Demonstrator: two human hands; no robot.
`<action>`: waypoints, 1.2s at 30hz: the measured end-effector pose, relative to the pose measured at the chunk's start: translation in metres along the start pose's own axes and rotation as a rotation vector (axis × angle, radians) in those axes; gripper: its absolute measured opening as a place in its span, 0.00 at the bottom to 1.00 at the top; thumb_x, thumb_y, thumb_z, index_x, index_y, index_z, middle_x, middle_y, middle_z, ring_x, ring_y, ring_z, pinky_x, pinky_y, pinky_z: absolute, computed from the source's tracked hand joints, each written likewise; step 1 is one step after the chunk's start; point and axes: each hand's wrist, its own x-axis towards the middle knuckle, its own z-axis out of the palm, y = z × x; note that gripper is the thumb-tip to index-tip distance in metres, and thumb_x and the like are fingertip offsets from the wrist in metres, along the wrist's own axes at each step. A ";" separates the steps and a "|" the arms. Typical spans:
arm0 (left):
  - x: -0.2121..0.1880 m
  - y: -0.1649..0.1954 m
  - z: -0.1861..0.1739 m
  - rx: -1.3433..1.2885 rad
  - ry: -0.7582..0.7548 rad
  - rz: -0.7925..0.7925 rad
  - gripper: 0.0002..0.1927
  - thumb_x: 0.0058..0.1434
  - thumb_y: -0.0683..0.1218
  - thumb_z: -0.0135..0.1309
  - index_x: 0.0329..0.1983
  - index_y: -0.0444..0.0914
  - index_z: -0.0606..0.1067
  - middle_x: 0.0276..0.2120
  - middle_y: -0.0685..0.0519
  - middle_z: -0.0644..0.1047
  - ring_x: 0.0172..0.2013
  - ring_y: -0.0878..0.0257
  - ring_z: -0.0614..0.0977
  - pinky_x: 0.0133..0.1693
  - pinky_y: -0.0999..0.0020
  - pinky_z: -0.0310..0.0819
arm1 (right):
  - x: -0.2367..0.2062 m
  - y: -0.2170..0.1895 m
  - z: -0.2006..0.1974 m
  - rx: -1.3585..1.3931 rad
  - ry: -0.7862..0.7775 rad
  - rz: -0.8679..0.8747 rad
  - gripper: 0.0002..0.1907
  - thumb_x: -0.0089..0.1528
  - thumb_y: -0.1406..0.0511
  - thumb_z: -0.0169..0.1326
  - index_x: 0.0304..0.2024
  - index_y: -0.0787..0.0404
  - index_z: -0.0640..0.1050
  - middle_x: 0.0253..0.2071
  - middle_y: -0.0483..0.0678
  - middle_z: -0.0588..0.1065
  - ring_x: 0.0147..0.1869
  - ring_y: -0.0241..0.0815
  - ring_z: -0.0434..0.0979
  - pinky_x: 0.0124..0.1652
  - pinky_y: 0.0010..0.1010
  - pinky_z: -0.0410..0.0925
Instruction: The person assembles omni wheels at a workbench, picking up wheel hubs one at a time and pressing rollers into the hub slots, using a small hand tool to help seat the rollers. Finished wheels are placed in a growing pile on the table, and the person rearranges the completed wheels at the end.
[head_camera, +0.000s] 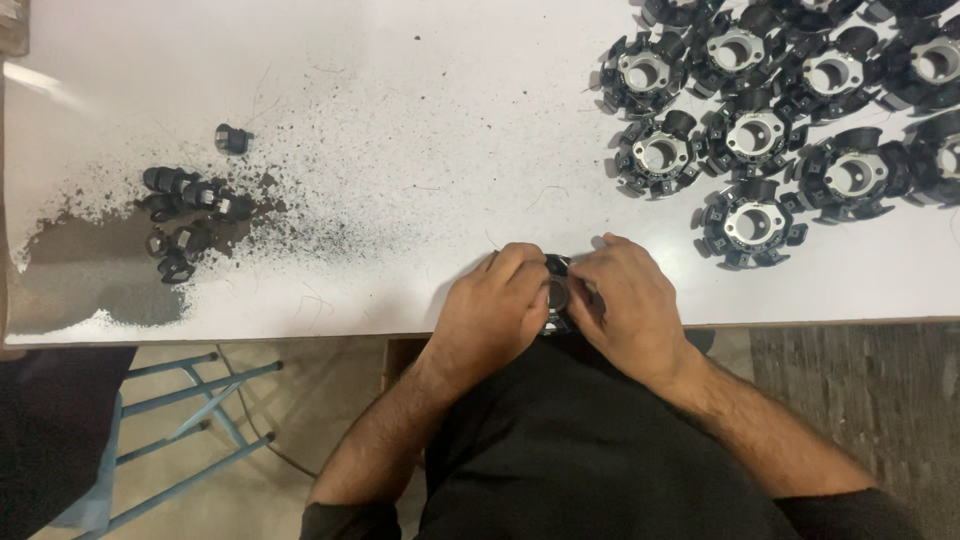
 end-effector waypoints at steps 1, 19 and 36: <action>0.000 -0.001 0.001 -0.029 0.022 -0.047 0.11 0.58 0.39 0.61 0.42 0.35 0.73 0.46 0.49 0.76 0.42 0.53 0.82 0.42 0.61 0.80 | 0.000 0.000 0.000 -0.009 -0.006 -0.004 0.17 0.55 0.73 0.66 0.43 0.64 0.73 0.39 0.51 0.77 0.45 0.49 0.80 0.60 0.52 0.71; -0.012 -0.008 0.007 -0.164 0.127 -0.191 0.10 0.59 0.36 0.60 0.40 0.35 0.72 0.45 0.49 0.77 0.37 0.55 0.84 0.34 0.64 0.80 | -0.014 -0.005 0.008 0.007 0.012 -0.058 0.15 0.54 0.74 0.66 0.41 0.62 0.77 0.39 0.50 0.76 0.52 0.51 0.79 0.65 0.55 0.66; -0.015 -0.010 0.011 -0.166 0.150 -0.194 0.09 0.60 0.37 0.60 0.41 0.34 0.72 0.46 0.47 0.76 0.37 0.56 0.84 0.34 0.66 0.81 | -0.017 -0.001 0.013 0.017 0.032 -0.077 0.14 0.54 0.74 0.66 0.41 0.63 0.77 0.39 0.52 0.76 0.52 0.51 0.79 0.64 0.55 0.68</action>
